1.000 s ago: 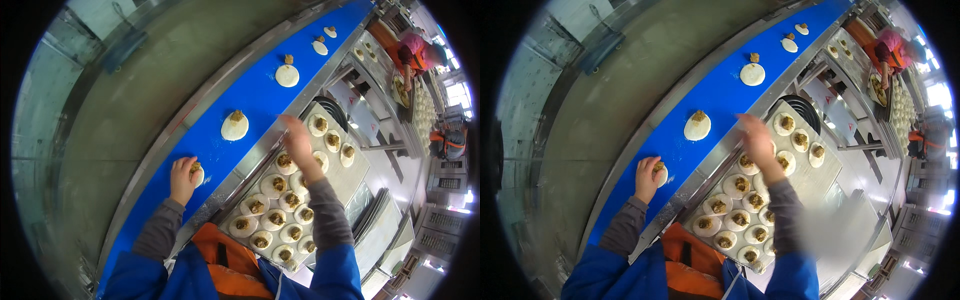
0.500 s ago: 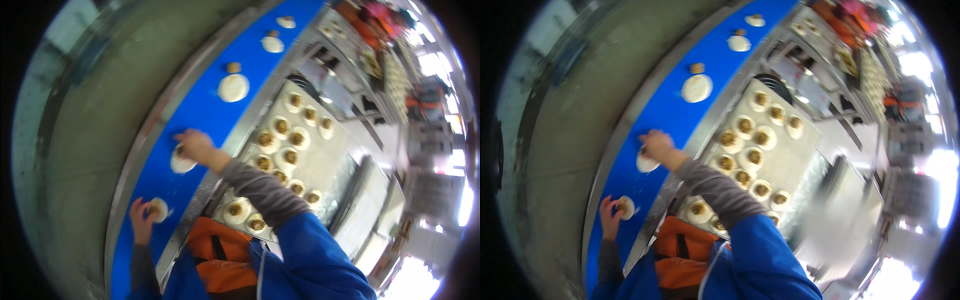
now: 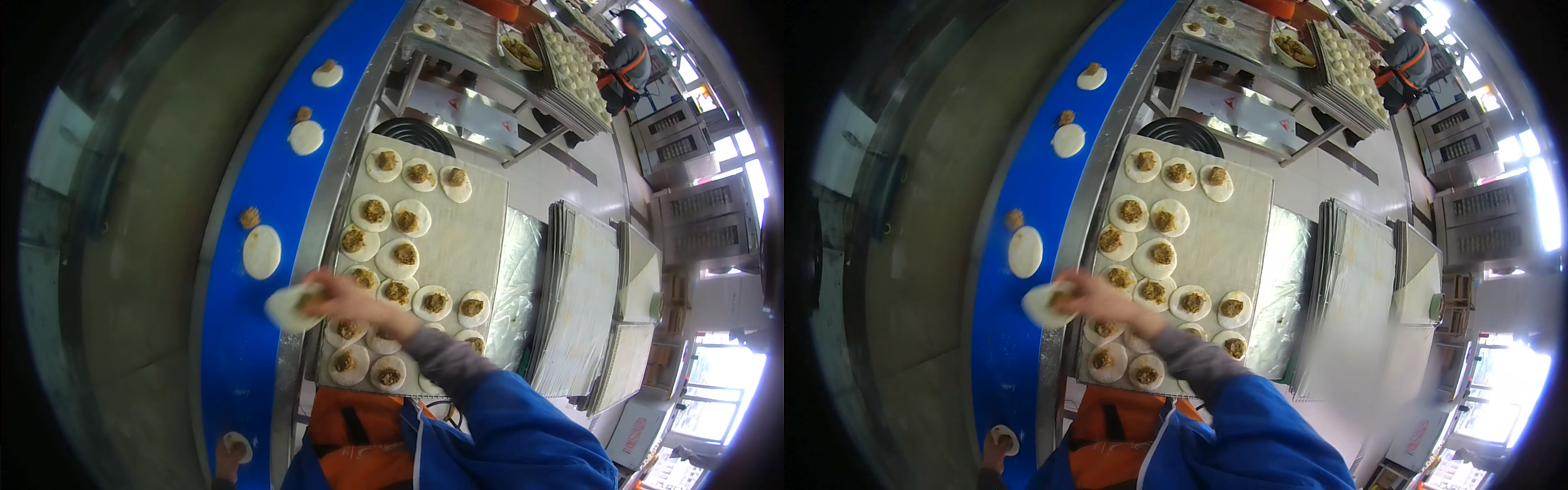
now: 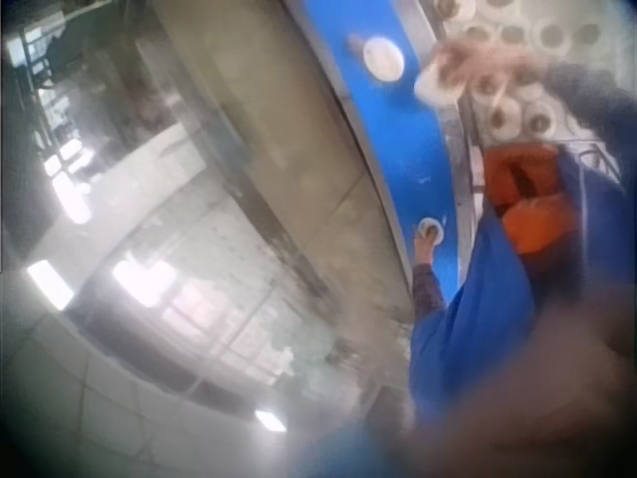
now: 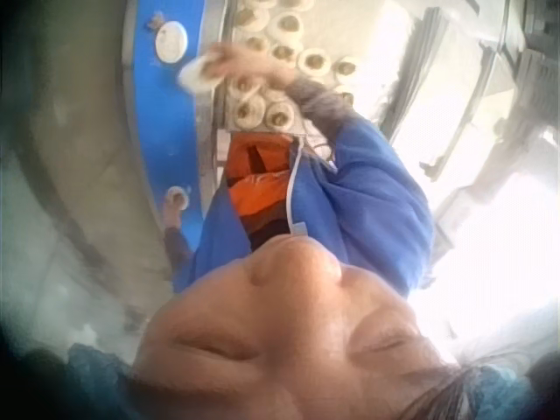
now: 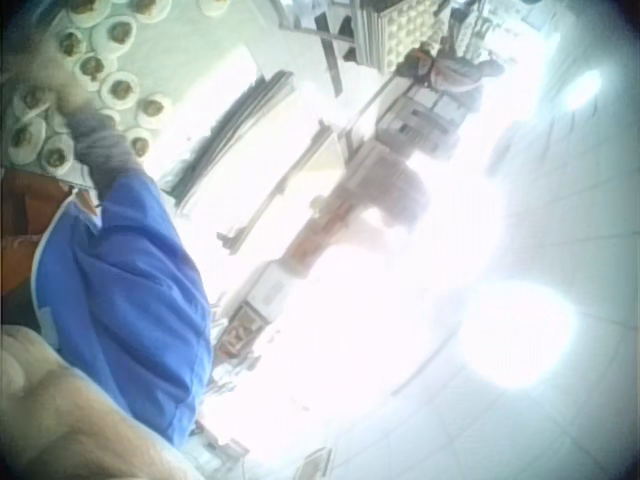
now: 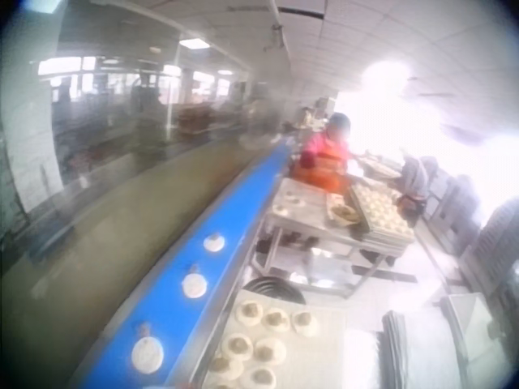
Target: The person places filling onto round dough pieces moving on a blue conveyor belt, then folds and pleats each piece into a bun and places it on a metal tray. The process repeats continuously as the person works along the line.
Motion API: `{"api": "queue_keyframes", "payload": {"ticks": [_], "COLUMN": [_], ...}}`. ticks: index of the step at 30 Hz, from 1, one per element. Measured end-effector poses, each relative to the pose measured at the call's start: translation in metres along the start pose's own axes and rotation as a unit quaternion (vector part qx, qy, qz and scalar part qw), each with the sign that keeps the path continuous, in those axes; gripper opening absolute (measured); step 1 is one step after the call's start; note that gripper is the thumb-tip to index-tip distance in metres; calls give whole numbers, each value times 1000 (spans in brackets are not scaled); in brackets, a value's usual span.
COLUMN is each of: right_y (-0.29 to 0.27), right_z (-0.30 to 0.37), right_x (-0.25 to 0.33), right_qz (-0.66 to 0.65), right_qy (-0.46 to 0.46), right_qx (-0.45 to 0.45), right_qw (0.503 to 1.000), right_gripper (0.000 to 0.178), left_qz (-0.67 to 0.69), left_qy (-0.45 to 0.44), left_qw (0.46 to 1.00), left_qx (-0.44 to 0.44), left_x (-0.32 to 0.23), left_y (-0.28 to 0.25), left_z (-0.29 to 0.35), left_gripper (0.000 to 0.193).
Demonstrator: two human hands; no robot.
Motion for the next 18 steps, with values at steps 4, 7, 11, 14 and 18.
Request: {"api": "queue_keyframes", "payload": {"ticks": [4, 7, 11, 14, 18], "right_y": [-194, -299, -369, -391, -386], "right_z": [118, 165, 173, 177, 183], "right_x": [11, -1, -26, -49, -45], "right_qz": [-145, -226, -206, 148, 370], "right_qy": [-57, -65, -78, 121, 155], "right_qx": [-334, -496, -481, -587, -644], "right_qw": [930, 836, 849, 787, 652], "right_gripper": [20, 14, 29, 39, 43], "left_qz": [207, 106, 181, 178, 41], "left_qy": [0, 211, 212, 250, 368], "left_qw": [976, 966, 923, 877, 838], "left_qx": [69, 110, 267, 369, 400], "left_x": [-86, -219, -380, -472, -553], "left_y": [-6, 42, 154, 243, 358], "left_z": [24, 33, 36, 43, 50], "left_gripper": [43, 38, 40, 47, 50]}}
Point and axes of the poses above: each hand's wrist, its own z-axis away from the middle knuckle, its own y-axis out of the palm, x = y × z, the point moved 4 cm from there along -z, towards the middle knuckle, and after that the axes turned 2 degrees about -x, right-handed, at the moved point
